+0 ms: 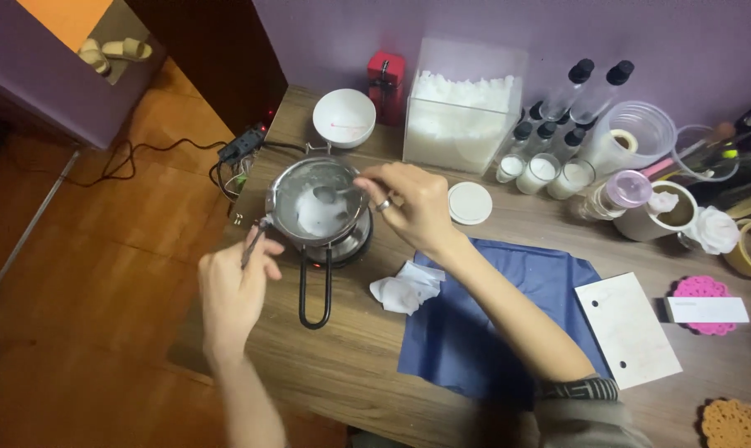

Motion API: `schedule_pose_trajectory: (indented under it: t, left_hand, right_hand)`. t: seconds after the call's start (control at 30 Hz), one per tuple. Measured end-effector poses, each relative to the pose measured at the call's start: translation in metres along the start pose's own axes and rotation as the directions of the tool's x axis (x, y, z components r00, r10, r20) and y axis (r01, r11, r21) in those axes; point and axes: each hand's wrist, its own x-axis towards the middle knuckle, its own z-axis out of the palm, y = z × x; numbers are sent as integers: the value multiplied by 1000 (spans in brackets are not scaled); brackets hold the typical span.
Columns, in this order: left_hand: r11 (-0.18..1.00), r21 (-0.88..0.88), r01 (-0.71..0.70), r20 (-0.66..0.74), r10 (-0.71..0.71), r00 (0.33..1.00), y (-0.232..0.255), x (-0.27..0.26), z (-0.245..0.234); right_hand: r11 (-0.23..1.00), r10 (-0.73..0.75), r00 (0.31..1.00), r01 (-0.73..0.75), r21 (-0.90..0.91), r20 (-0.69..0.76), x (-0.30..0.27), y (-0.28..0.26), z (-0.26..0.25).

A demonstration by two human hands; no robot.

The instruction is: Preparing wax in a melting pot by stirring and cleaning the container with a cloth.

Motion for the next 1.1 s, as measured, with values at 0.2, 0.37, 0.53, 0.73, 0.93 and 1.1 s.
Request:
schedule_pose_trajectory:
  t: [0.2, 0.37, 0.53, 0.73, 0.93, 1.1]
  left_hand:
    - [973, -202, 112, 161, -80, 984, -32, -29, 12]
    - [758, -549, 353, 251, -253, 934, -94, -45, 62]
    - [404, -812, 422, 333, -273, 902, -118, -67, 97]
    - [300, -876, 376, 286, -305, 908, -112, -73, 102]
    - [314, -850, 422, 356, -246, 901, -93, -69, 96]
    - [314, -841, 440, 407, -168, 898, -88, -67, 88]
  right_hand:
    - [984, 100, 994, -106, 146, 51, 0, -9, -4]
    - [928, 227, 968, -249, 276, 111, -11, -1, -6]
    - [831, 311, 928, -369, 417, 204, -36, 0, -14]
    - [826, 399, 889, -455, 331, 225, -97, 24, 6]
    - [903, 70, 860, 161, -398, 506, -137, 26, 48]
    - [610, -320, 868, 495, -619, 380, -142, 50, 93]
